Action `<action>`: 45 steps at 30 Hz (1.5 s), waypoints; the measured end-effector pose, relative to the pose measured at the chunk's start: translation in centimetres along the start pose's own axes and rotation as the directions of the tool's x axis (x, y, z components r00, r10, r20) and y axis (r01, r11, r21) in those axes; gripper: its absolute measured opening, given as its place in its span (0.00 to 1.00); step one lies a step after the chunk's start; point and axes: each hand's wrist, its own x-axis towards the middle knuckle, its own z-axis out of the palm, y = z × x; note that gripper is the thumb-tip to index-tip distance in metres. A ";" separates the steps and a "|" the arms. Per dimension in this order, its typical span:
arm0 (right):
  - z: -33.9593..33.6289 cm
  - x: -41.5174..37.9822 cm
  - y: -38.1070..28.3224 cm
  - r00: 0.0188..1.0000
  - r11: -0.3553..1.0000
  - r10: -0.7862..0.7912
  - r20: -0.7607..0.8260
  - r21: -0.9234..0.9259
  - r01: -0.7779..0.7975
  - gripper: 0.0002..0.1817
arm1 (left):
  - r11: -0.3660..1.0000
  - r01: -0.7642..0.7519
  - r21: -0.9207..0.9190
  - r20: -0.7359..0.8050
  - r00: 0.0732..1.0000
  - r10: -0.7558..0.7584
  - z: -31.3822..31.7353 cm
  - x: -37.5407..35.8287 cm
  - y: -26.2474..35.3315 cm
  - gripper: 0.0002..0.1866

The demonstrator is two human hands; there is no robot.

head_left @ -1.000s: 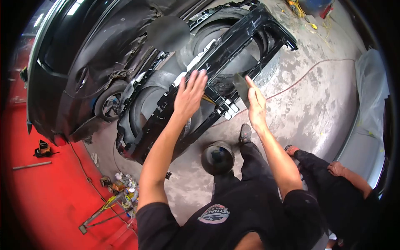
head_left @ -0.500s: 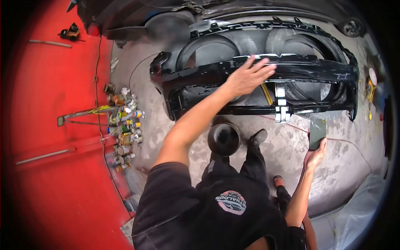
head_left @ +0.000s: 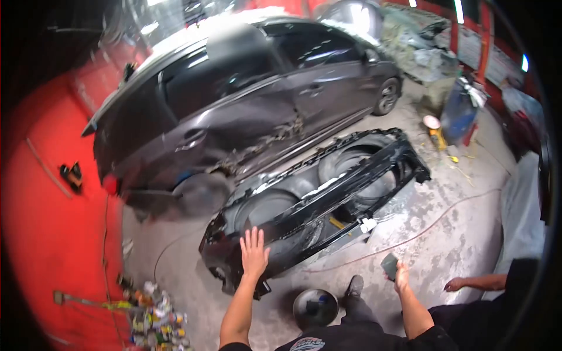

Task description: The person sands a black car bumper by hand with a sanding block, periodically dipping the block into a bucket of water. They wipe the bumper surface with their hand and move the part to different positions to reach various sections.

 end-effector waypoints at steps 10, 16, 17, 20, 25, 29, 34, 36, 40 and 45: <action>-6.6 -17.2 10.3 0.959 1.000 -0.013 -0.284 -0.006 0.012 0.23 | 0.993 0.093 -0.080 -0.020 0.995 -0.094 0.3 3.0 1.7 0.36; -13.5 -21.8 15.0 0.887 0.972 0.231 -0.400 0.132 -0.194 0.21 | 0.978 0.206 -0.029 0.197 0.960 -0.196 1.6 7.7 4.8 0.43; -14.4 -21.9 15.4 0.869 0.966 0.258 -0.423 0.125 -0.226 0.21 | 0.970 0.241 -0.031 0.221 0.948 -0.228 1.9 7.9 4.8 0.43; -17.4 -20.6 18.2 0.840 0.936 0.347 -0.416 0.093 -0.341 0.20 | 0.961 0.275 0.025 0.266 0.925 -0.272 2.8 8.6 4.6 0.47; -20.5 -17.1 19.7 0.855 0.799 0.343 -0.390 -0.358 -0.483 0.22 | 0.959 0.279 0.053 0.286 0.916 -0.282 2.7 8.7 4.9 0.50; -21.1 -15.9 13.4 0.902 0.809 0.284 -0.324 -0.424 -0.407 0.26 | 0.952 0.295 0.089 0.264 0.914 -0.308 3.2 8.8 4.9 0.49; -23.6 -15.7 12.2 0.901 0.805 0.281 -0.329 -0.430 -0.408 0.25 | 0.953 0.285 0.101 0.273 0.913 -0.302 3.2 8.8 4.2 0.48; -25.5 -15.6 15.0 0.884 0.801 0.322 -0.339 -0.400 -0.445 0.25 | 0.951 0.289 0.109 0.273 0.911 -0.308 2.9 8.9 4.4 0.48; -29.5 -16.5 20.5 0.916 0.794 0.235 -0.324 -0.480 -0.374 0.26 | 0.951 0.290 0.102 0.268 0.913 -0.307 3.2 9.0 3.7 0.48; -31.1 -17.4 14.3 0.921 0.719 0.176 -0.347 -0.594 -0.361 0.29 | 0.946 0.304 0.110 0.243 0.915 -0.322 2.8 8.9 4.5 0.48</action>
